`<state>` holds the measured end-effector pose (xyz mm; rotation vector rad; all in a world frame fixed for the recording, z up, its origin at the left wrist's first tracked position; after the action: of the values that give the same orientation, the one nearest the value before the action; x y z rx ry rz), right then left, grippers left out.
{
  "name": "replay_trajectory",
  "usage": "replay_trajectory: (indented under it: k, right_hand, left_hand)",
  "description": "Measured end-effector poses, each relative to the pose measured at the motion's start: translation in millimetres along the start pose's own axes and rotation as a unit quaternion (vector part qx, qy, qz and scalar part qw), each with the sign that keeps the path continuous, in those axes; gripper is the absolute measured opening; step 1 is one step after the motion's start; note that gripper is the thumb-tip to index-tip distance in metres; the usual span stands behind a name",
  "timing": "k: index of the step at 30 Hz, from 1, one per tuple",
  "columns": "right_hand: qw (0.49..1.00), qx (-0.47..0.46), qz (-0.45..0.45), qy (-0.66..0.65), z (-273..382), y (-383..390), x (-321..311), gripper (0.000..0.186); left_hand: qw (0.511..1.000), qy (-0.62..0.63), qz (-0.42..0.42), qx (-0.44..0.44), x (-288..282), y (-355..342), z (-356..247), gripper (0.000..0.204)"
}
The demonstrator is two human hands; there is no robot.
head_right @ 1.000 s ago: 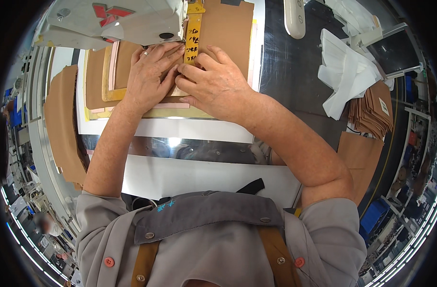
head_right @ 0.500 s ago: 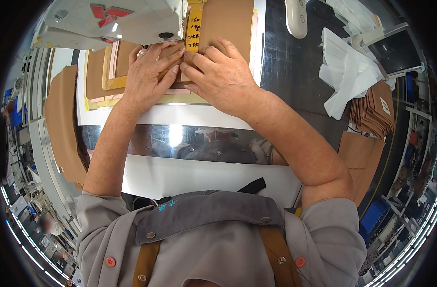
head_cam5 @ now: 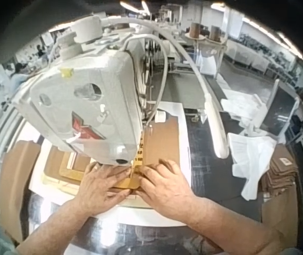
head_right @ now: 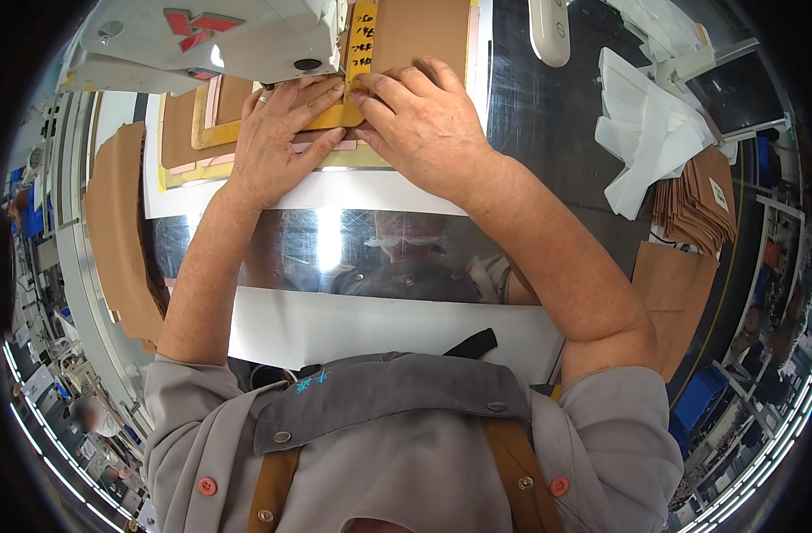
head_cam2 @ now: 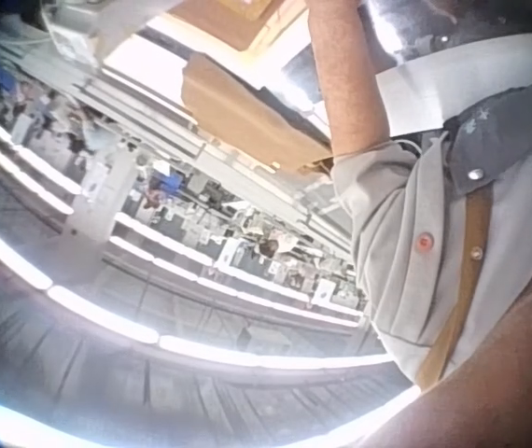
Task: The recorder is seen positioning leather pocket pieces into an automated sewing machine template and operating the machine to sew them.
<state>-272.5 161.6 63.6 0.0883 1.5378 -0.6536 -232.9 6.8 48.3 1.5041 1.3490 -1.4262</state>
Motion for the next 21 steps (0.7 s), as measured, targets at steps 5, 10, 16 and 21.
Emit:
replay_trajectory:
  k: [5, 10, 16, 21]
  right_hand:
    - [1.0, 0.006, 0.002, 0.016, -4.9, -1.6, 3.1, 0.034]
    - [1.0, 0.013, -0.007, 0.017, -11.2, -5.9, 4.1, 0.035]
    - [0.999, 0.018, -0.013, 0.03, -19.5, -8.1, 10.6, 0.034]
    - [0.999, 0.025, -0.021, 0.04, -24.0, -10.5, 12.3, 0.035]
  left_hand:
    - [0.999, 0.034, 0.012, -0.001, -0.8, -3.1, 1.8, 0.053]
    - [0.998, 0.064, 0.021, -0.007, -0.8, -6.1, 17.0, 0.051]
    - [0.976, 0.2, 0.028, -0.083, 10.4, -7.0, 35.7, 0.046]
    - [0.988, 0.143, -0.005, -0.053, 2.3, -14.4, 34.8, 0.043]
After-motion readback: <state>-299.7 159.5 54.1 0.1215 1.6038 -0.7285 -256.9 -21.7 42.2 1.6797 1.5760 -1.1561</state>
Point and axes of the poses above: each hand's wrist, its own y-axis away from the middle knuckle, its own x-axis out of the palm, z = x × y, the point moved 7 cm from there along -y, towards the middle knuckle, and after that the axes turned 7 degrees about z, right-handed, at the moved point
